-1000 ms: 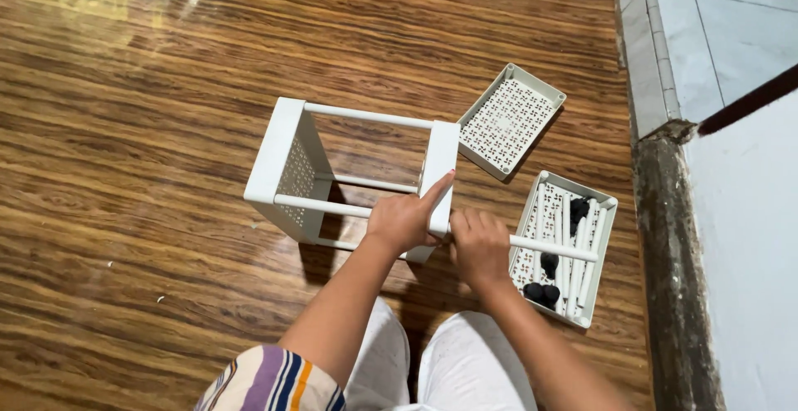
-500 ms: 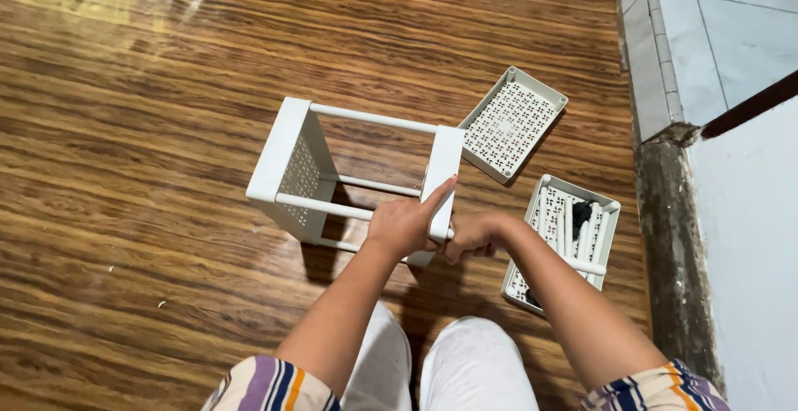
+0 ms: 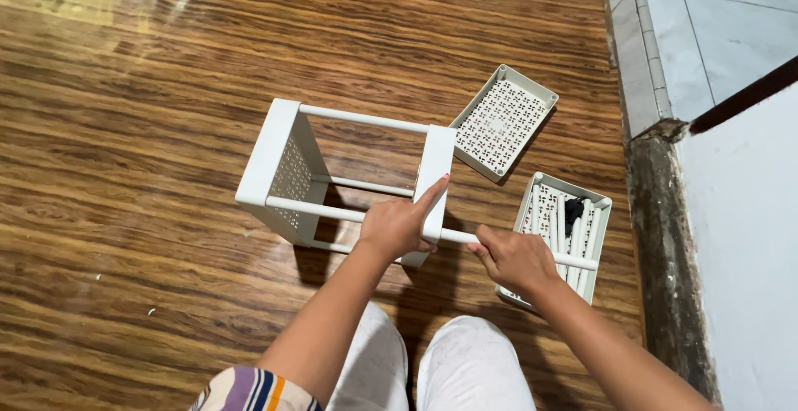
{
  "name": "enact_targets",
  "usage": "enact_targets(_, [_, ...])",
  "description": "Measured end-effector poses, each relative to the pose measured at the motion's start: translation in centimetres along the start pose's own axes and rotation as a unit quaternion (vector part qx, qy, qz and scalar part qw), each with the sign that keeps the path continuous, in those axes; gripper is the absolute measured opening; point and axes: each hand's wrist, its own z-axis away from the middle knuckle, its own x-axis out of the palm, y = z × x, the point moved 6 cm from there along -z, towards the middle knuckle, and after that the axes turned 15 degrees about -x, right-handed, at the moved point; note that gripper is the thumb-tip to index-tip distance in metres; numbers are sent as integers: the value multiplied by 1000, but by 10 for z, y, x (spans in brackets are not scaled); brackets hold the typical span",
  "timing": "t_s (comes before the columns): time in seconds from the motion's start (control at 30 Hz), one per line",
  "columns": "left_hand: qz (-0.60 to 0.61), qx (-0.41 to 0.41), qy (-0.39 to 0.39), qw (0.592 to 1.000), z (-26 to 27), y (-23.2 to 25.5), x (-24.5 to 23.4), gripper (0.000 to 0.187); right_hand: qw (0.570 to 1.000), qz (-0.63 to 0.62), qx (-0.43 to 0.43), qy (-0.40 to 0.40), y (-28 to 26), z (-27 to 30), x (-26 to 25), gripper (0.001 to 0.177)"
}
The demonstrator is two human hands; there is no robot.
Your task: The person assembles a white plastic shelving unit by connecting perforated trays with white rods. They insert rods into the trays to form a frame, then stack additional trays to create a multi-tiered structure.
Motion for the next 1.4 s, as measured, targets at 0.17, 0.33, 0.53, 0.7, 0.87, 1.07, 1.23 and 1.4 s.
enact_targets(0.17, [3, -10, -2, 1000, 0, -3, -2, 130, 992, -109, -2, -67, 16, -23, 17, 46])
enact_targets(0.33, [-5, -2, 2, 1000, 2, -1, -2, 131, 854, -450, 64, -253, 29, -30, 42, 59])
enact_targets(0.53, [11, 0, 25, 1000, 6, -3, -11, 129, 916, -381, -10, -124, 77, -51, 32, 49])
enact_targets(0.7, [-4, -4, 35, 999, 10, -7, -11, 127, 859, -458, 138, 182, 205, 23, 28, 27])
enact_targets(0.87, [-49, -50, -2, 998, 9, -7, -14, 129, 782, -478, 302, 262, 259, 98, 126, 22])
enact_targets(1.07, [-102, -100, -45, 989, 14, -8, -18, 130, 897, -248, 356, 81, 223, 75, 259, 28])
enact_targets(1.23, [-101, -116, -49, 987, 15, -8, -18, 131, 902, -105, 383, 170, 189, 74, 282, 22])
enact_targets(1.4, [-129, -146, -83, 977, 16, -11, -14, 131, 895, -118, 386, 187, 173, 77, 291, 27])
